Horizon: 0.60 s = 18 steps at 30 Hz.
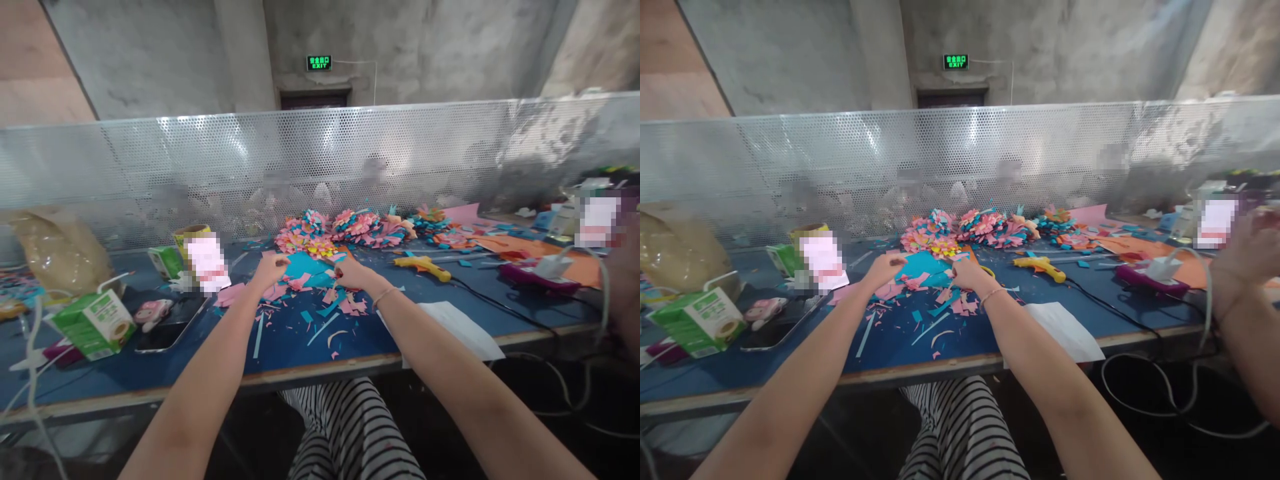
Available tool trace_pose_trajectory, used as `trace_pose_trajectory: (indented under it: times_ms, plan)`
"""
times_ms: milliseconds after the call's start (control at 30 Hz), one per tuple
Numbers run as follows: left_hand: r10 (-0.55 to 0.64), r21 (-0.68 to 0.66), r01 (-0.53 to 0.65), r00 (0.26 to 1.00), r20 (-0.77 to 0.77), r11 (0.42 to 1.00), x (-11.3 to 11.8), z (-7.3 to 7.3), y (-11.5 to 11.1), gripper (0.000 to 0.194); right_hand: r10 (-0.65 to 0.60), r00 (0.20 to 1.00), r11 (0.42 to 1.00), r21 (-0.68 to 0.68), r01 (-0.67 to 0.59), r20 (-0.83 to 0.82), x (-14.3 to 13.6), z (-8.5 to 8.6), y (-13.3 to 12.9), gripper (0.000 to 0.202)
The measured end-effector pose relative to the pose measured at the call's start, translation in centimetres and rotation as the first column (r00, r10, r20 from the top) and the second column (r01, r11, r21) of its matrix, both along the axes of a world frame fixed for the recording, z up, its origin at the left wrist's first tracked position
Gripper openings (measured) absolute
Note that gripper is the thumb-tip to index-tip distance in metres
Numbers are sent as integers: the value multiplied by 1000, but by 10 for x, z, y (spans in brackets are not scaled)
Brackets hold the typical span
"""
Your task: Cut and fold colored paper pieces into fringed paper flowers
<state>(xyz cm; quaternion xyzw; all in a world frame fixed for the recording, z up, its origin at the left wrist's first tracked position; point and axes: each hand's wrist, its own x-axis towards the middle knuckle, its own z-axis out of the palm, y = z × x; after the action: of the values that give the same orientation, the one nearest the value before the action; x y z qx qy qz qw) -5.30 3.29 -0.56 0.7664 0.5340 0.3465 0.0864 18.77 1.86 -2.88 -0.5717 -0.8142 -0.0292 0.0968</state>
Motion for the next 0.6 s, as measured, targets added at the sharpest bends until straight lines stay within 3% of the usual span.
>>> trace_pose_trajectory:
  times_ms: [200, 333, 433, 500, 600]
  plan:
    - [179, 44, -206, 921, 346, 977, -17, 7, 9, 26, 31, 994, 997, 71, -24, -103, 1, -4, -2, 28]
    - [285, -8, -345, 762, 581, 939, -26, 16, 9, 36, 7, 980, 996, 83, 10, -199, 0, -4, 2, 22]
    - [304, -70, -354, 669, 678, 933, -32, 24, 7, 38, -37, 957, 998, 40, 50, -289, -1, -2, 5, 18]
    - [315, -103, -334, 681, 661, 937, -35, 28, 5, 33, -55, 939, 996, 47, 76, -339, -1, -2, 7, 17]
    - [344, -127, -321, 842, 415, 939, -39, 28, 1, 22, -82, 926, 988, 88, 123, -368, 2, -4, 10, 20]
